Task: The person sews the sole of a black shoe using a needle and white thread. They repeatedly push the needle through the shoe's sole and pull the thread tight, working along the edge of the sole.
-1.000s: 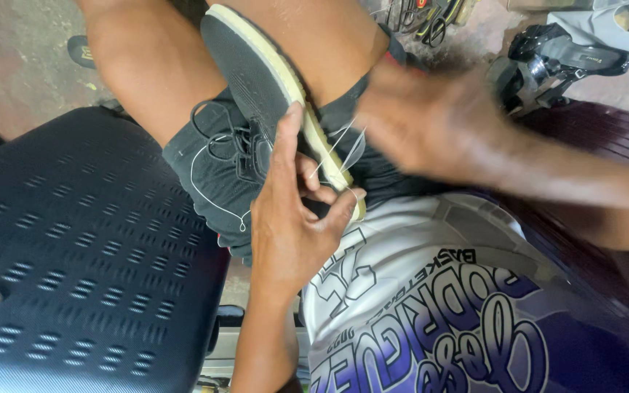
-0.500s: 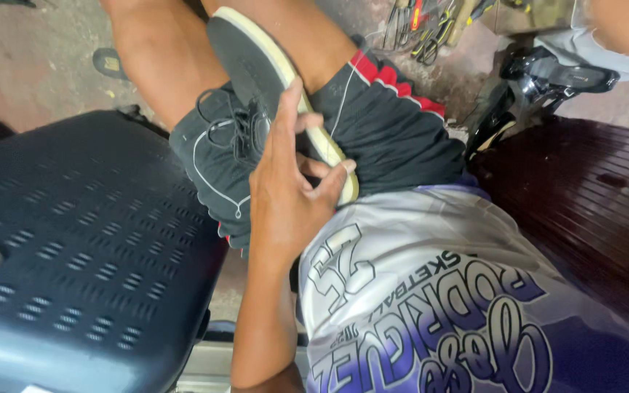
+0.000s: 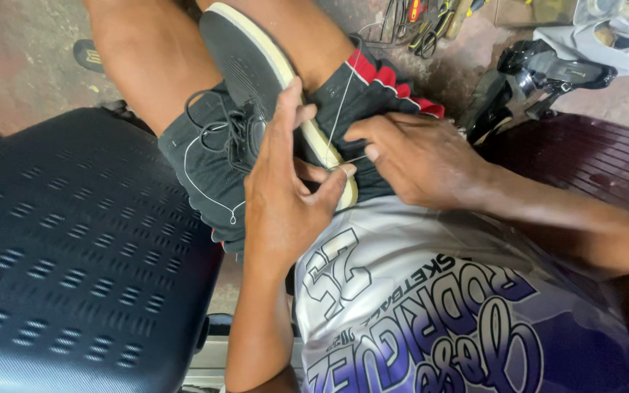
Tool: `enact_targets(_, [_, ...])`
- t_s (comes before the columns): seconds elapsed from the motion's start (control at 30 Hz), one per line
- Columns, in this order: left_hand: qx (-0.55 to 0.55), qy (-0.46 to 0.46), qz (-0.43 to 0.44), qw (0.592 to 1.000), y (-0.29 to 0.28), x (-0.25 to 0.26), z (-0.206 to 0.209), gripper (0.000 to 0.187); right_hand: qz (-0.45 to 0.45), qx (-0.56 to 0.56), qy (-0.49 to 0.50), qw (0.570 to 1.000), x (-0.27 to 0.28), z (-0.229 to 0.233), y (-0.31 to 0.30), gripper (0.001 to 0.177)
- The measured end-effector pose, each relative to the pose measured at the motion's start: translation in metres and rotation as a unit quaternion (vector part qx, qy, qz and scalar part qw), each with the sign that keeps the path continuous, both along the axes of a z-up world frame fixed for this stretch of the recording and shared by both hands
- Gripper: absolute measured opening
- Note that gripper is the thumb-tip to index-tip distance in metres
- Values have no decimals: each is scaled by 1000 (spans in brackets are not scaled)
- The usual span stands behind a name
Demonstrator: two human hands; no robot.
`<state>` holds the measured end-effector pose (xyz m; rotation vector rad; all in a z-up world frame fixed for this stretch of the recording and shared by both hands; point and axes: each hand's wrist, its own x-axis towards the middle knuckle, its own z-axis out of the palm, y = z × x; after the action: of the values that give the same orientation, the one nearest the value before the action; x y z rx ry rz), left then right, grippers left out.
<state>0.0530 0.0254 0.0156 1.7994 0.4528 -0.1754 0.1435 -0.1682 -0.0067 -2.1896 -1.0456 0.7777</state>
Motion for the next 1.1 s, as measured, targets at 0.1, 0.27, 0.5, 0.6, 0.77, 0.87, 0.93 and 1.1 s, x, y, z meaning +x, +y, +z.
enact_targets(0.1, [1, -17, -17, 1000, 2, -3, -3, 86, 1, 1, 122, 993, 1, -6, 7, 32])
enact_targets(0.27, [50, -138, 92, 985, 1, -24, -10, 37, -43, 95, 273, 956, 12, -10, 1, 39])
enact_targets(0.5, [134, -42, 81, 987, 22, -48, -25, 15, -68, -27, 295, 953, 10, -2, 15, 61])
enact_targets(0.6, [99, 74, -8, 992, 25, -45, -27, 12, -34, 6, 189, 981, 4, -7, 30, 81])
enact_targets(0.77, [115, 7, -15, 993, 28, -44, -36, 18, -42, -3, 179, 983, 7, -10, 38, 73])
enact_targets(0.87, [64, 12, 61, 996, 21, -59, -49, 33, -49, 8, 182, 982, 5, -12, 39, 72])
enact_targets(0.93, [61, 36, 125, 990, 14, -77, -61, 43, -50, 23, 192, 980, 4, -15, 39, 71])
enact_targets(1.1, [-41, 35, 365, 930, 38, -145, -74, 40, -68, 36, 238, 968, 2, -21, 39, 70])
